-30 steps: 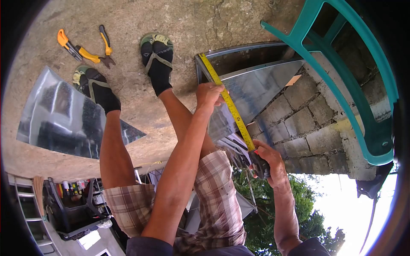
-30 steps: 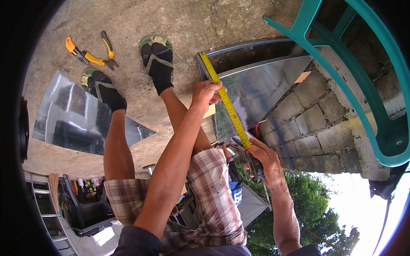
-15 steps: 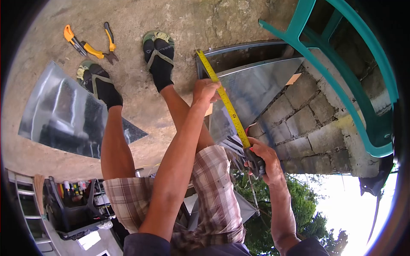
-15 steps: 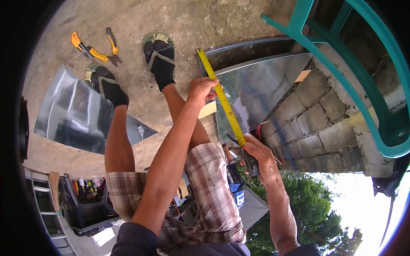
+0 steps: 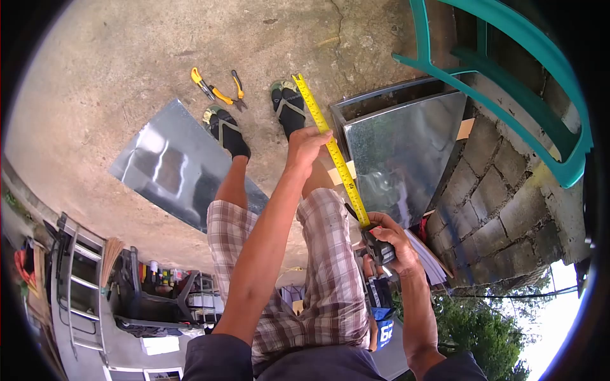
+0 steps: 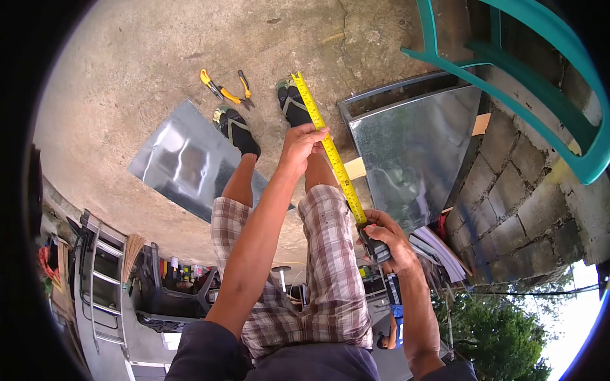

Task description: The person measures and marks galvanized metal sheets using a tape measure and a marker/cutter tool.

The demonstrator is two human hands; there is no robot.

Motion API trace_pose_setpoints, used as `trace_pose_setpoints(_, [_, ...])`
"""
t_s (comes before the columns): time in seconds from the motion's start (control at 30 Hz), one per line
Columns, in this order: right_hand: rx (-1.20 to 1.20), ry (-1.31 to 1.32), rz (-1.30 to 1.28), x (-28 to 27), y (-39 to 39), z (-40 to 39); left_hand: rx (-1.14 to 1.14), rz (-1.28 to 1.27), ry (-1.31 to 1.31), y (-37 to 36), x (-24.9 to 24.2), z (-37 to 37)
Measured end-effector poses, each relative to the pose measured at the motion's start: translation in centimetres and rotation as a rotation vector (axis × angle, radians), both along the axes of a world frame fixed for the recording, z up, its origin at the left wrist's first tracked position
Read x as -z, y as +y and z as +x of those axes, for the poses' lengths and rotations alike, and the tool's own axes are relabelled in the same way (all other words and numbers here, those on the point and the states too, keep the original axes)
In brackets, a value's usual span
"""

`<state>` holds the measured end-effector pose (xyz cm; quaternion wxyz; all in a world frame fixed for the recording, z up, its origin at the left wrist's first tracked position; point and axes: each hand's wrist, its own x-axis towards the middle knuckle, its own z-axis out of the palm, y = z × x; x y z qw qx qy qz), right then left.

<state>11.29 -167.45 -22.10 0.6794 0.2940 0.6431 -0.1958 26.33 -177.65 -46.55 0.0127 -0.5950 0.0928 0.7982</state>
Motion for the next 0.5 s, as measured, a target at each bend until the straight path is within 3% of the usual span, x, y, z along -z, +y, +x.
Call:
trace_pose_setpoints(0.3, [0.213,-0.137,-0.235,-5.0,2.7,-2.1,0.037,-0.139,0.058,-3.3,-11.0,-4.3])
trace_pose_setpoints(0.5, [0.209,-0.052,-0.271,-5.9,3.2,-2.2,0.305,-0.226,0.083,-6.1,-14.5,-8.4])
